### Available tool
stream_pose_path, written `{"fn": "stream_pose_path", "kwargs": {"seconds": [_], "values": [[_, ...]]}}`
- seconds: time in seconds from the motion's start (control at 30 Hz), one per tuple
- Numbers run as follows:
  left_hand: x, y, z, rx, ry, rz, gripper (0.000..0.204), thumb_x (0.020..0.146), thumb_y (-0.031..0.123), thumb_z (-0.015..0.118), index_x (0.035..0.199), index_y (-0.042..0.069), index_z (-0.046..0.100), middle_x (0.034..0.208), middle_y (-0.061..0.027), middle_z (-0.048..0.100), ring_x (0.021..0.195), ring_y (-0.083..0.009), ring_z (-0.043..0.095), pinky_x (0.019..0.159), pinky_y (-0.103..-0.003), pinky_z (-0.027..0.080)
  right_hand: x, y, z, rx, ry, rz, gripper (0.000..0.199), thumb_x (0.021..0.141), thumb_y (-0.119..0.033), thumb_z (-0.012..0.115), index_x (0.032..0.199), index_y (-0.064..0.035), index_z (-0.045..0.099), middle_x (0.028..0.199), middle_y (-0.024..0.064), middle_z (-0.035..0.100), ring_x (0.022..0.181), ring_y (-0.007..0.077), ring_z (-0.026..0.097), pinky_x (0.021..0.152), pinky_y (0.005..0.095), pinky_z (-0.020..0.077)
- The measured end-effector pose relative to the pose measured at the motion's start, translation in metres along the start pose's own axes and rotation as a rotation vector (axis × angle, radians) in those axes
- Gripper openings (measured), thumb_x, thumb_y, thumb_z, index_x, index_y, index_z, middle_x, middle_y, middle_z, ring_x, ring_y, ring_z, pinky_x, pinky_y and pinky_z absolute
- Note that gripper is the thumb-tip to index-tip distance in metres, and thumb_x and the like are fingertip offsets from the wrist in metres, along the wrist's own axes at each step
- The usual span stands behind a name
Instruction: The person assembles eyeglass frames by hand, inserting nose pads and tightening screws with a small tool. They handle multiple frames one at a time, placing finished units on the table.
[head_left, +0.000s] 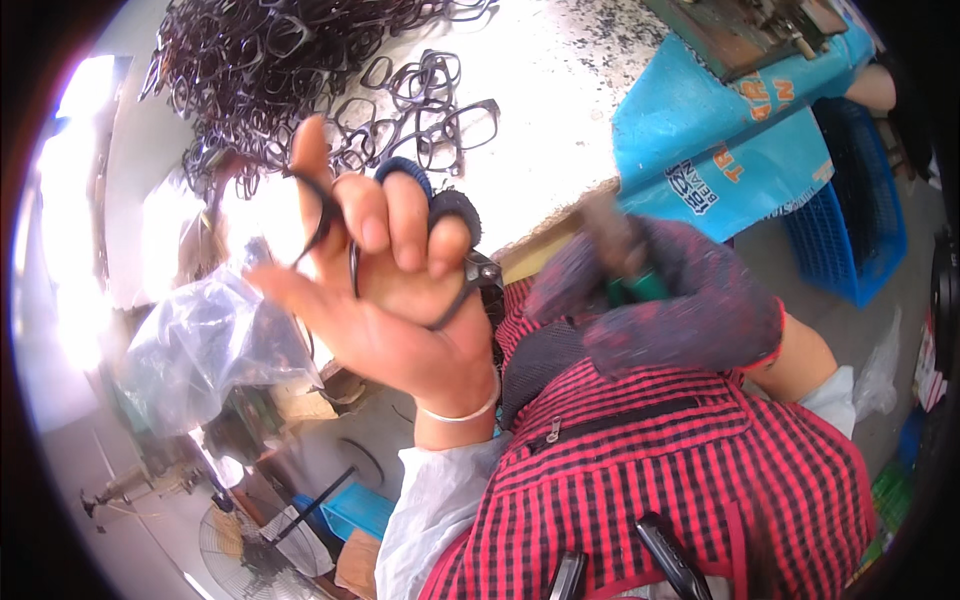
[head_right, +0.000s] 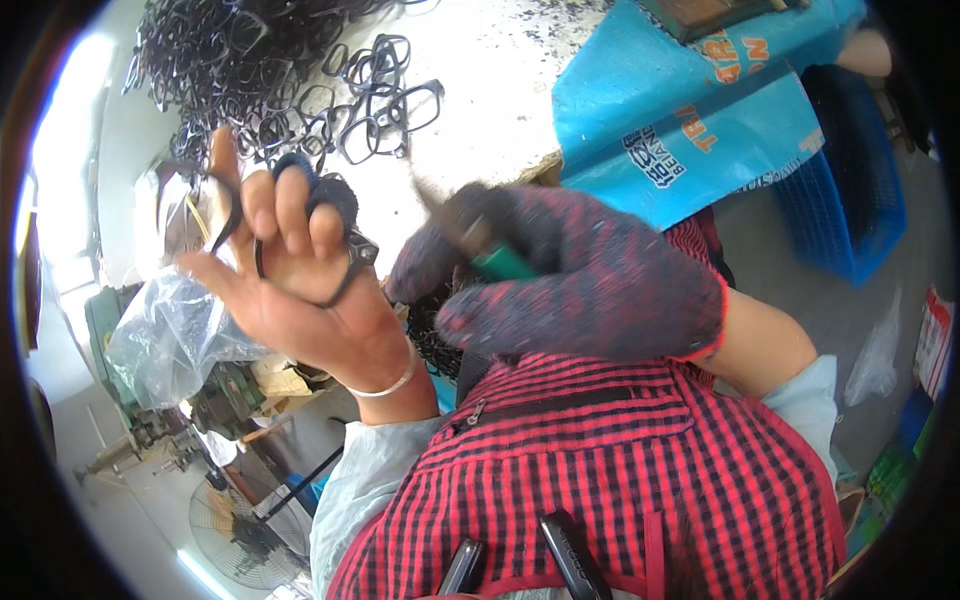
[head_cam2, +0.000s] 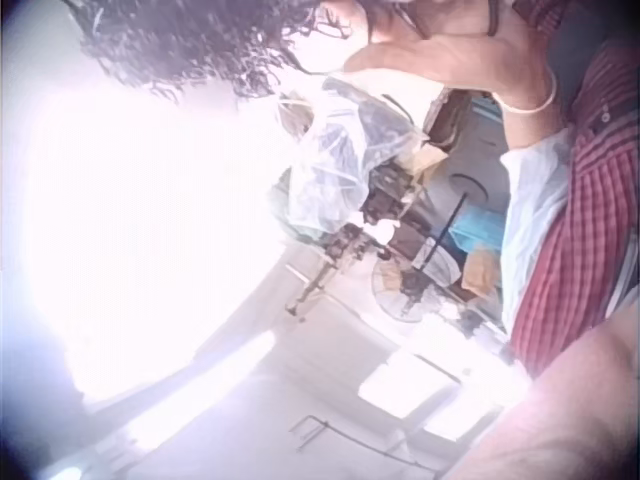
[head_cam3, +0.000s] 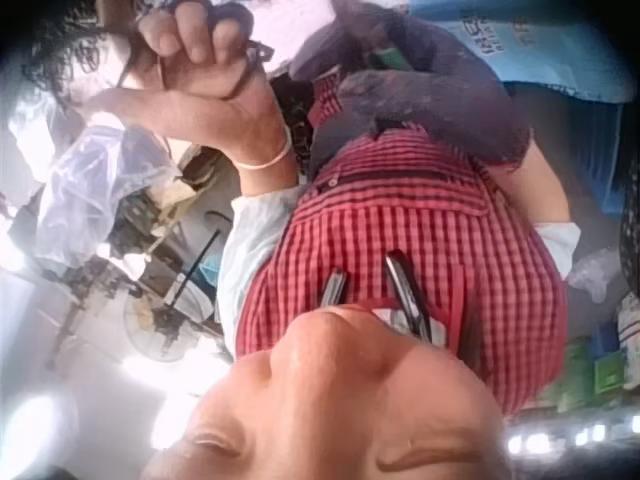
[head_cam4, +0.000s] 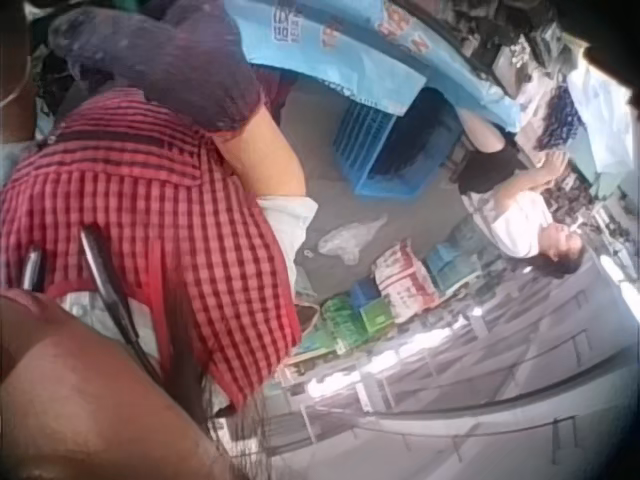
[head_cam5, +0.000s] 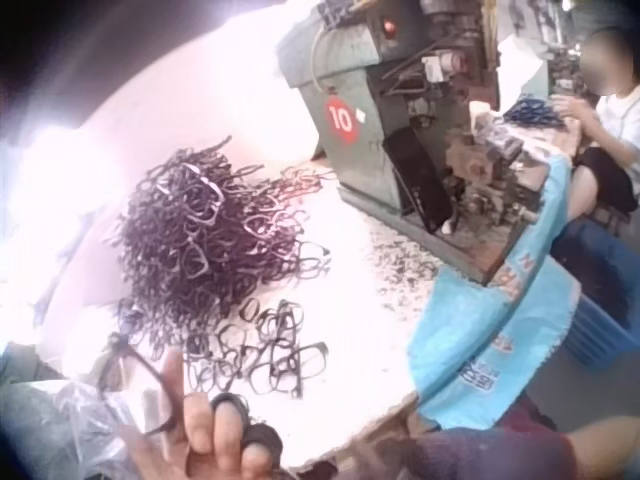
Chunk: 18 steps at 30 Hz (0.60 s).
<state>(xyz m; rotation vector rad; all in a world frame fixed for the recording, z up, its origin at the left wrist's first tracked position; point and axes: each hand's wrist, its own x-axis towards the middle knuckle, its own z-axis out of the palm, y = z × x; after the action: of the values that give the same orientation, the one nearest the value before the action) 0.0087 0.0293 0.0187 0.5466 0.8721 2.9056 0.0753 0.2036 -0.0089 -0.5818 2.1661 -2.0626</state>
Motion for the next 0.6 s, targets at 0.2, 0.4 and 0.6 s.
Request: {"fn": "stream_pose_path", "kwargs": {"seconds": [0.2,0.4,0.6], "values": [[0.006,0.004,-0.005,-0.088,0.115,-0.280,0.077,0.103,0.054,0.038,0.146,-0.009,0.027,0.084,-0.0031,0.035,0.070,-0.0126,0.031,0.055,-0.025,0.029,0.003,-0.008,-0.010,-0.687,0.107,-0.160,0.040,0.078,-0.013,0.074,0.117,-0.0103,0.067,0.089,0.0056,0.062,0.083,0.0244,0.060,0.074,0.0363,0.0469],[0.006,0.003,0.000,0.101,0.155,-0.251,0.078,0.102,0.055,0.039,0.143,-0.010,0.032,0.082,-0.0024,0.037,0.069,-0.0114,0.031,0.054,-0.024,0.030,0.008,-0.022,-0.004,-1.381,0.073,-0.216,0.035,0.077,-0.026,0.065,0.109,-0.0143,0.065,0.096,0.0094,0.061,0.092,0.0270,0.060,0.075,0.0433,0.0473],[-0.034,0.052,-0.030,0.245,0.322,-0.394,0.076,0.101,0.058,0.035,0.143,-0.006,0.036,0.075,-0.0001,0.036,0.063,-0.0106,0.034,0.049,-0.021,0.033,0.010,-0.017,-0.019,-0.084,-0.245,0.169,0.029,0.090,-0.018,0.063,0.117,-0.0073,0.063,0.101,0.0116,0.065,0.095,0.0227,0.063,0.083,0.0389,0.0514]]}}
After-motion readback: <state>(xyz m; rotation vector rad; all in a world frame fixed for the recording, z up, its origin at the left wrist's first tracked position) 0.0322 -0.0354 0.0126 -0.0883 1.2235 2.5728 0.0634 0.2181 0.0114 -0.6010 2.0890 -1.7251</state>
